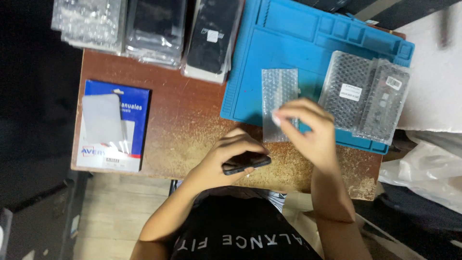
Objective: The person cleans the screen of a disassembled smartphone with a small white cloth, then uses a red tool to pry and separate the phone's casing. Finally, the person wraps the phone in bubble wrap.
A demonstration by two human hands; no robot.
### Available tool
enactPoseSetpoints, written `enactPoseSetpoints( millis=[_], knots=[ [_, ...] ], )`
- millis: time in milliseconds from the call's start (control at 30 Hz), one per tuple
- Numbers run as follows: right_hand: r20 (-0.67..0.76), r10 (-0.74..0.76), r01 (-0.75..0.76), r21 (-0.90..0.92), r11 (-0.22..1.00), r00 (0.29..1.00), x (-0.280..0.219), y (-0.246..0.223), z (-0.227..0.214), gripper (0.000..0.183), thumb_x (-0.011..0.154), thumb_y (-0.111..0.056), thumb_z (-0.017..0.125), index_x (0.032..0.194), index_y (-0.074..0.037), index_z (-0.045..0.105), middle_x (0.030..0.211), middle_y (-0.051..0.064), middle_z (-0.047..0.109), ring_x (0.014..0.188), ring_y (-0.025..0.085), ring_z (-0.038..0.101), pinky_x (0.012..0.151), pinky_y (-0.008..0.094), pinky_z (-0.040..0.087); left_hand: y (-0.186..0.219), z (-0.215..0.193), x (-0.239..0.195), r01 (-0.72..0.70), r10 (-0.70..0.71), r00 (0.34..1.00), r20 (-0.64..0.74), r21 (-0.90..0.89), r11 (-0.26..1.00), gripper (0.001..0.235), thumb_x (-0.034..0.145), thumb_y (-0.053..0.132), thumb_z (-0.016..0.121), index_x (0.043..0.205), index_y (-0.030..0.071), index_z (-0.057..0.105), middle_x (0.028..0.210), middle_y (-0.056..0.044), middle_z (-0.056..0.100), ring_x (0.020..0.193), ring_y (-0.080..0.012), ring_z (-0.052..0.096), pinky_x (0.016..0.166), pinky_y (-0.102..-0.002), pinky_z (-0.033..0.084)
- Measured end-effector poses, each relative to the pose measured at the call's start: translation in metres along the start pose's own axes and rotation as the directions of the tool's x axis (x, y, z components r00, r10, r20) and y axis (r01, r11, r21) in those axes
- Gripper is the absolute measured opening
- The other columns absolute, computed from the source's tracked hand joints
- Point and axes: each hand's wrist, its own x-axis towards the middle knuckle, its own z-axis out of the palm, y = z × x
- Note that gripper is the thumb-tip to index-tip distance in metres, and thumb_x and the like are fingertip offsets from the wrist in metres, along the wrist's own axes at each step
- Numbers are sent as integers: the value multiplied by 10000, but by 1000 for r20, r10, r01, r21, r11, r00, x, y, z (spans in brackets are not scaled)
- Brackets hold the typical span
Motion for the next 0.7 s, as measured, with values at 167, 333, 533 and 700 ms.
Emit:
enactPoseSetpoints(
  millis=[167, 333, 533, 700],
  knots=[
    [-48, 8, -20, -264, 964, 999, 26, 25, 34, 141, 936, 69, 780, 1029, -37, 781, 931, 91, 725, 836, 279, 667, 726, 385, 540, -29, 14, -5, -107, 109, 994, -17, 91, 990, 271, 889, 162, 807, 1156, 142, 763, 996, -91, 778, 946, -289, 665, 907, -429, 542],
    [17, -4, 10, -380, 925, 1000, 36, 44, 53, 137, 895, 93, 804, 974, -5, 752, 882, 114, 677, 887, 318, 659, 736, 407, 537, -38, 21, -6, -171, 179, 983, -38, 161, 972, 194, 901, 171, 793, 1093, 137, 786, 961, -84, 798, 888, -271, 676, 849, -407, 551],
    [67, 10, 19, -417, 909, 998, 39, 58, 62, 115, 883, 58, 823, 934, -16, 751, 888, 105, 674, 893, 320, 643, 747, 405, 544, -36, 15, -5, -184, 192, 980, -41, 154, 971, 131, 901, 180, 799, 1026, 143, 790, 924, -67, 796, 845, -242, 677, 811, -379, 560],
    [105, -15, 64, -481, 874, 994, 43, 60, 63, 91, 900, 77, 809, 913, 9, 751, 862, 119, 662, 872, 322, 633, 752, 409, 556, -45, 18, -9, -187, 197, 979, -53, 157, 970, 126, 929, 259, 792, 1022, 176, 781, 934, -10, 778, 835, -235, 692, 776, -383, 569]
  ],
)
